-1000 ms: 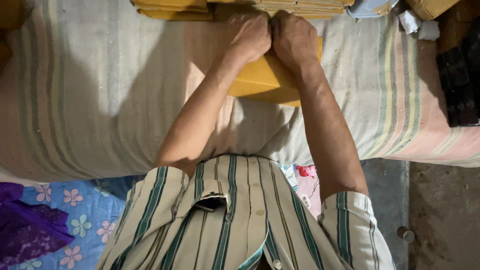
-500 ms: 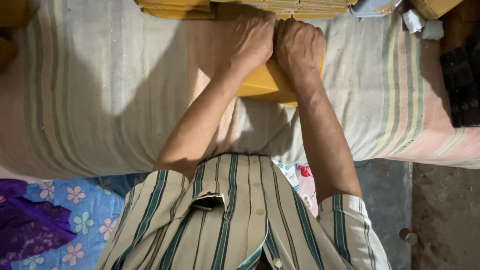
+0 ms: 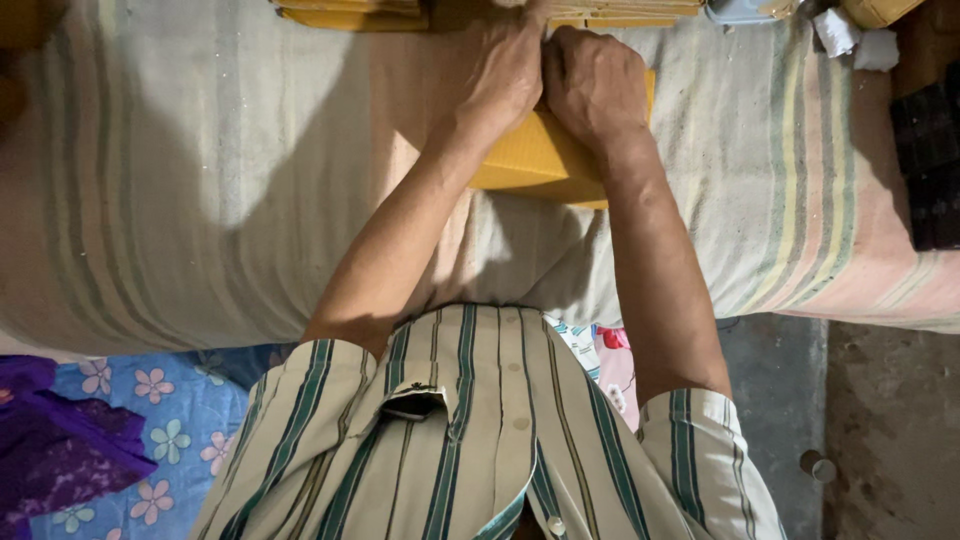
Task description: The person folds yellow cardboard boxes, pressing the flaps and creases flat with their hands on a padded surface, then places each finished box onto a growing stack of identical boxes.
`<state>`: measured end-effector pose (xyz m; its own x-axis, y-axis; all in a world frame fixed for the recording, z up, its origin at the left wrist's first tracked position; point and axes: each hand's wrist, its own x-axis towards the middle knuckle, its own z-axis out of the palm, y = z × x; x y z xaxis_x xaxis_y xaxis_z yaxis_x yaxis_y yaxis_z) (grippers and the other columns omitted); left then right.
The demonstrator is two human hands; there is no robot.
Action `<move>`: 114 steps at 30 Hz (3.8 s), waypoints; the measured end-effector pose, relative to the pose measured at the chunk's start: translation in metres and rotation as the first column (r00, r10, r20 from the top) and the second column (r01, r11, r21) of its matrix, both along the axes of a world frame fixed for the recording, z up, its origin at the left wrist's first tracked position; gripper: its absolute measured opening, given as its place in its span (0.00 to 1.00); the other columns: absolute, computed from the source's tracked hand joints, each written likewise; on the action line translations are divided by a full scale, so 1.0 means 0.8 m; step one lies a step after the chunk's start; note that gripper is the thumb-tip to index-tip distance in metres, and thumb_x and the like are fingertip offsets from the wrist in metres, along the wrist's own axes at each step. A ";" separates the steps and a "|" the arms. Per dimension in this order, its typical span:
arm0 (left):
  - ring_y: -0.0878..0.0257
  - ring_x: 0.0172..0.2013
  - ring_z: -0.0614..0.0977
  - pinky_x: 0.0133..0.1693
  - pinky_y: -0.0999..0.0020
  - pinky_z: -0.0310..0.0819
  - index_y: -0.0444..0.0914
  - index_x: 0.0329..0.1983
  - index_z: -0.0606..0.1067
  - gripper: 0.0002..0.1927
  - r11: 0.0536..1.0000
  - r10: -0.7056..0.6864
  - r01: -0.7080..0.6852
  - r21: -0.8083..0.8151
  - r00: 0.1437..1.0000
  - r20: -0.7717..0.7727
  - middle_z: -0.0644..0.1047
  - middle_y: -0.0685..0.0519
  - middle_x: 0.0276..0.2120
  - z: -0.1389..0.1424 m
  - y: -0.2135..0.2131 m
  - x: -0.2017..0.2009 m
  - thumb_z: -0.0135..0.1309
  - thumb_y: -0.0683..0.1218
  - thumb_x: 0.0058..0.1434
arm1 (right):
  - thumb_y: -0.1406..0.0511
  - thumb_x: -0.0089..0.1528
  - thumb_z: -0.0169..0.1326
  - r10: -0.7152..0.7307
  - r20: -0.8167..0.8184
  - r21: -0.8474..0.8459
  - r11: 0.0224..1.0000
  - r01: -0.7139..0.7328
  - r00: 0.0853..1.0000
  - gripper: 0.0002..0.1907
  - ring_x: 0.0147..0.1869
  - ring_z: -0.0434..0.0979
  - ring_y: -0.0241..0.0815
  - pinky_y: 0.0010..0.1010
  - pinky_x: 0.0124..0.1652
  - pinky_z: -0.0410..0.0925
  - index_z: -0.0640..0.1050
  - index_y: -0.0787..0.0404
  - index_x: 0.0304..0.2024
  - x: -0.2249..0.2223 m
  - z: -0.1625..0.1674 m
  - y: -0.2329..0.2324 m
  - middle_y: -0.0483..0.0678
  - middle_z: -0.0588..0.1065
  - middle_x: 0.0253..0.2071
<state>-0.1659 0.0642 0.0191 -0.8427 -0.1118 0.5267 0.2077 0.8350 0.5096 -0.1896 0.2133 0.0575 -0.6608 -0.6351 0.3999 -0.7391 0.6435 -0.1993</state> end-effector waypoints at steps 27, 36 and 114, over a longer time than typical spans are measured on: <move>0.50 0.32 0.80 0.40 0.48 0.75 0.38 0.34 0.77 0.22 0.982 0.140 -0.185 0.042 0.857 0.496 0.78 0.44 0.31 0.020 0.003 0.022 0.38 0.52 0.77 | 0.59 0.66 0.53 -0.245 -0.587 0.096 0.925 0.366 0.772 0.13 0.25 0.76 0.46 0.42 0.34 0.71 0.76 0.55 0.28 0.000 -0.022 0.010 0.49 0.75 0.22; 0.42 0.28 0.81 0.37 0.40 0.71 0.37 0.30 0.79 0.16 0.996 0.064 -0.066 -0.060 0.997 -0.038 0.79 0.41 0.25 -0.010 -0.004 0.014 0.46 0.48 0.69 | 0.61 0.69 0.53 -0.067 -0.281 0.062 0.994 0.087 0.957 0.13 0.26 0.76 0.51 0.41 0.28 0.67 0.76 0.56 0.29 -0.001 -0.013 0.010 0.52 0.76 0.25; 0.39 0.74 0.47 0.70 0.31 0.32 0.44 0.77 0.57 0.31 0.956 0.269 -0.156 -0.247 0.804 0.531 0.53 0.38 0.75 0.073 -0.013 0.094 0.34 0.58 0.74 | 0.49 0.73 0.27 -0.453 0.114 0.403 0.835 0.376 0.884 0.35 0.81 0.35 0.73 0.68 0.70 0.33 0.53 0.58 0.78 0.064 0.047 0.034 0.69 0.46 0.78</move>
